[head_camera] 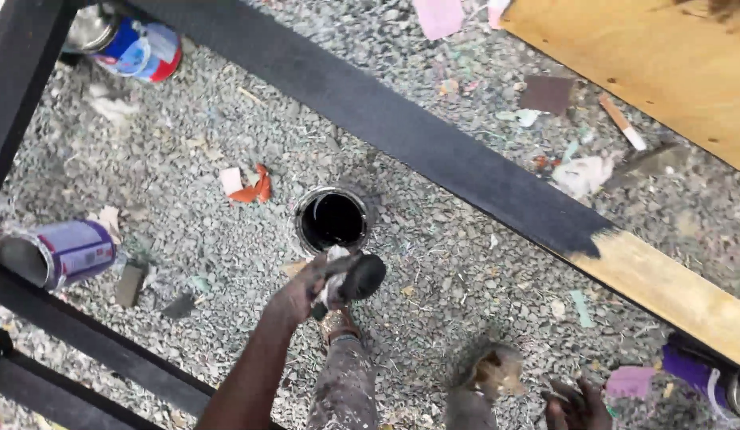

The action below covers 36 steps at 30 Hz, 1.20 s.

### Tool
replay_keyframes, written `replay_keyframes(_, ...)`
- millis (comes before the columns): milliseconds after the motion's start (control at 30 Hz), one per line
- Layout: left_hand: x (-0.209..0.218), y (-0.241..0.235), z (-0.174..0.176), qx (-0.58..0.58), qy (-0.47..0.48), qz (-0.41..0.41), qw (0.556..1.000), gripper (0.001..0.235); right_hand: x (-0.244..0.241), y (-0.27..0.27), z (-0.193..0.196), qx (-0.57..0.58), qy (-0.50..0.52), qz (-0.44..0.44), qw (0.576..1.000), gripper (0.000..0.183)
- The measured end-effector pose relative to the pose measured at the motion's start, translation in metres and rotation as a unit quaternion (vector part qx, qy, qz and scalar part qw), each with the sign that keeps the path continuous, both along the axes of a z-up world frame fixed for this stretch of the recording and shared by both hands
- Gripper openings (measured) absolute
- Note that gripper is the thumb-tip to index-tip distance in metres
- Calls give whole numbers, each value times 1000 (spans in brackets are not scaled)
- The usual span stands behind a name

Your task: The person paints a wooden frame black using a brush and a rag. They repeatedly dip the brush into a paint can and apply the paint to the frame's surface, occasionally using a rag to wipe or smooth the paint.

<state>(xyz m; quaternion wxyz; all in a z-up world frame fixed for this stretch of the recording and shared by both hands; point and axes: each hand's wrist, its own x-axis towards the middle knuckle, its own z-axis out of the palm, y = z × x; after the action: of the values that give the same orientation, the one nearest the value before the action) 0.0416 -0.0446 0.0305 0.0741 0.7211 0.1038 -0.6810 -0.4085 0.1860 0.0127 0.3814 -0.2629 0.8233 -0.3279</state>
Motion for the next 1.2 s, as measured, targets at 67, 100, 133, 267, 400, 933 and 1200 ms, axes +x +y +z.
replay_keyframes(67,-44,5,39,-7,60,138,989,110,76,-59,78,-99,29,-33,994,59)
replay_keyframes(100,-72,9,53,-4,63,133,989,110,82,-82,102,-97,34,-38,994,59)
replay_keyframes(133,-102,14,66,-99,140,133,976,83,86,-105,125,-80,27,-24,996,56)
replay_keyframes(267,-237,7,119,-154,99,66,981,47,30,-156,154,-155,52,43,986,43)
replay_keyframes(400,-372,-4,91,-289,52,152,944,48,-114,-187,137,-268,140,149,941,42)
replay_keyframes(933,-480,-16,83,-521,-347,-328,708,20,-259,-197,89,-162,279,279,904,32)
replay_keyframes(1200,-415,-52,40,-514,-343,-534,578,30,-256,-193,85,-150,228,225,935,35)
